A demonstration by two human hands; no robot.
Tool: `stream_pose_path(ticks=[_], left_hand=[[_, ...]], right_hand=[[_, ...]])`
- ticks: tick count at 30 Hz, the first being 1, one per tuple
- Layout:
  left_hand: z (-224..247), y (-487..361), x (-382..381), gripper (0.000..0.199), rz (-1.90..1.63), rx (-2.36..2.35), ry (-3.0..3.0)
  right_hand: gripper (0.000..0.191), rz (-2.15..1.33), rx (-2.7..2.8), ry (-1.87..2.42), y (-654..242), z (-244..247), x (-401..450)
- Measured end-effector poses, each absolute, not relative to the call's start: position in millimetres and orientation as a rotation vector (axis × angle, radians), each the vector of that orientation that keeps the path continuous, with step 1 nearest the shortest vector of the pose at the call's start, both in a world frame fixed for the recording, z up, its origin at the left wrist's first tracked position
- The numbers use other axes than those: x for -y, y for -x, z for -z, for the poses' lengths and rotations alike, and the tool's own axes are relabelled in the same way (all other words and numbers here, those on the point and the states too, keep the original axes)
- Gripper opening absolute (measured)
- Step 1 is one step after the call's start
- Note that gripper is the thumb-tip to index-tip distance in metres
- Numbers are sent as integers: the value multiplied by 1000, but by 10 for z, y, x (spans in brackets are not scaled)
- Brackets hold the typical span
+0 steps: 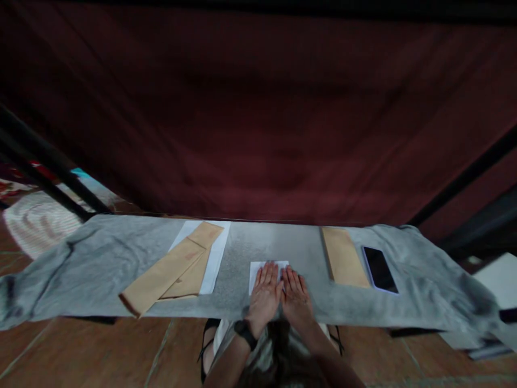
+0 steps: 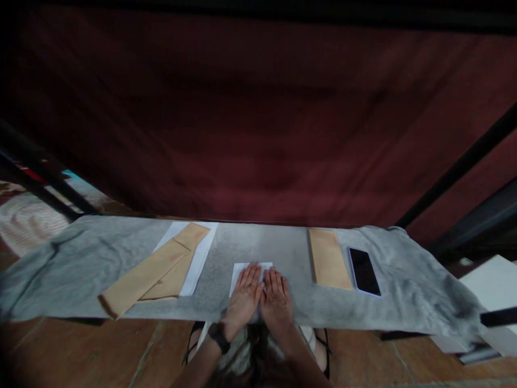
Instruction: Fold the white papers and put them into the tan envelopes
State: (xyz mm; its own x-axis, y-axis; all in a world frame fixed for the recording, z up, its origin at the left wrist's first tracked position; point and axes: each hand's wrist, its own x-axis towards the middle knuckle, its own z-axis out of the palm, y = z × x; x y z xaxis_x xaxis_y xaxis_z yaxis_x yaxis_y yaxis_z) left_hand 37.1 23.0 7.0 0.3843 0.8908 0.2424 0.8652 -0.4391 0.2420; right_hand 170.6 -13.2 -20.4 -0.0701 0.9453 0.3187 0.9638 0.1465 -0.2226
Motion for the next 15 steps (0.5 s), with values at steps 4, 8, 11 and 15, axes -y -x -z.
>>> stream_pose_path(ticks=[4,8,11,15], left_hand=[[-66,-321,-331,55,-462,-1666,-2544],[-23,-79,-383,55,-463,-1809,-2542],[1,-7,-388,56,-429,-1815,-2566],[14,-6,-388,60,-363,-1793,-2617]], right_hand=[[51,50,2053,1833,-1724,204,155],[50,-34,1982,1873,-1678,112,120],[49,-140,1895,1942,-1546,3,1],[51,-254,2005,1828,-1346,-86,-166]])
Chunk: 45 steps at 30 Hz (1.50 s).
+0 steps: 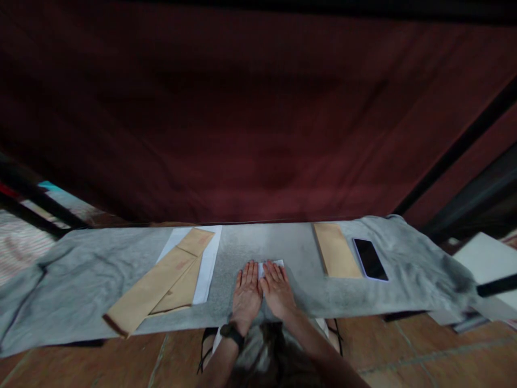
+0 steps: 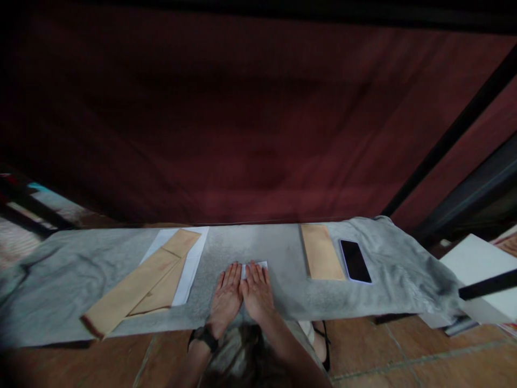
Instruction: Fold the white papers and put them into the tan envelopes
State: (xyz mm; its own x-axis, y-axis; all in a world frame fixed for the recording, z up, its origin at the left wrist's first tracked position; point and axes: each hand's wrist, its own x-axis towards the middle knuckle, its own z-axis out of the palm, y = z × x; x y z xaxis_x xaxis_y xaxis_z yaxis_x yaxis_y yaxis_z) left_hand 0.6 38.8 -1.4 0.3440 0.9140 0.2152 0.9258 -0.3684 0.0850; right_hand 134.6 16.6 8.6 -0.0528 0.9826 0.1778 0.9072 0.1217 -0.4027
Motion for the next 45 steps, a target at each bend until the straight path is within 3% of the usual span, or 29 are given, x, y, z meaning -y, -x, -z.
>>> stream_pose_path(ticks=[12,33,37,45], left_hand=[[-8,-28,-380,58,425,1815,2479],[-42,-68,-234,57,646,1893,2375],[-9,-270,-136,55,540,1715,2630],[36,9,-98,57,548,1864,2445]], right_hand=[[53,-69,2042,1888,-1525,26,-167],[57,-63,2060,2048,-1729,-4,-98],[56,-39,2071,2033,-1739,-9,-85],[56,-55,2058,2025,-1768,28,-98]])
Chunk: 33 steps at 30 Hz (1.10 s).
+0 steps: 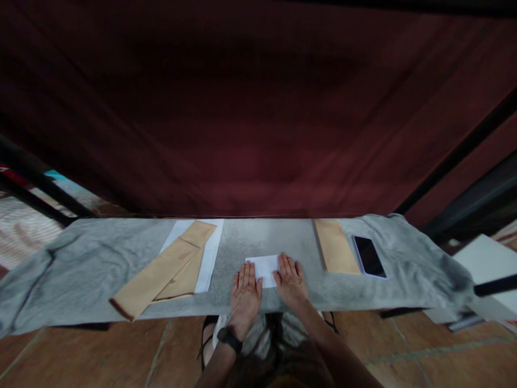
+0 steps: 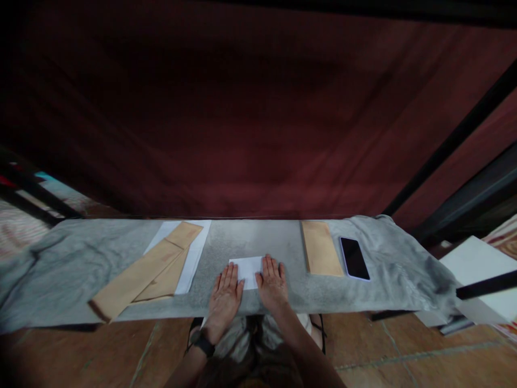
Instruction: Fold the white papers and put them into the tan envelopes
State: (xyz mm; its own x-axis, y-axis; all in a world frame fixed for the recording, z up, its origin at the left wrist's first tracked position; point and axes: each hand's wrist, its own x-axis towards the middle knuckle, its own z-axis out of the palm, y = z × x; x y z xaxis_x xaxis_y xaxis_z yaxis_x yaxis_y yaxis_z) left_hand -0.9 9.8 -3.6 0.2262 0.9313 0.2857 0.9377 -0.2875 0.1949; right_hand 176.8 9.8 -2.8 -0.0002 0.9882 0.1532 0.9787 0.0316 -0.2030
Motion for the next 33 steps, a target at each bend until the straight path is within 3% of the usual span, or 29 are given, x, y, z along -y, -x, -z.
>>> stream_pose_path(ticks=[6,12,22,33], left_hand=[[36,86,-94,57,525,1882,2424],[43,74,-97,57,509,1871,2427],[-16,43,-91,56,557,1910,2385],[-85,-475,-338,54,506,1795,2692]], right_hand=[[55,-31,2001,1988,-1678,14,-66],[52,95,2096,1686,-1446,77,210],[56,241,2116,1744,-1770,122,369],[52,125,2128,1804,-1723,75,382]])
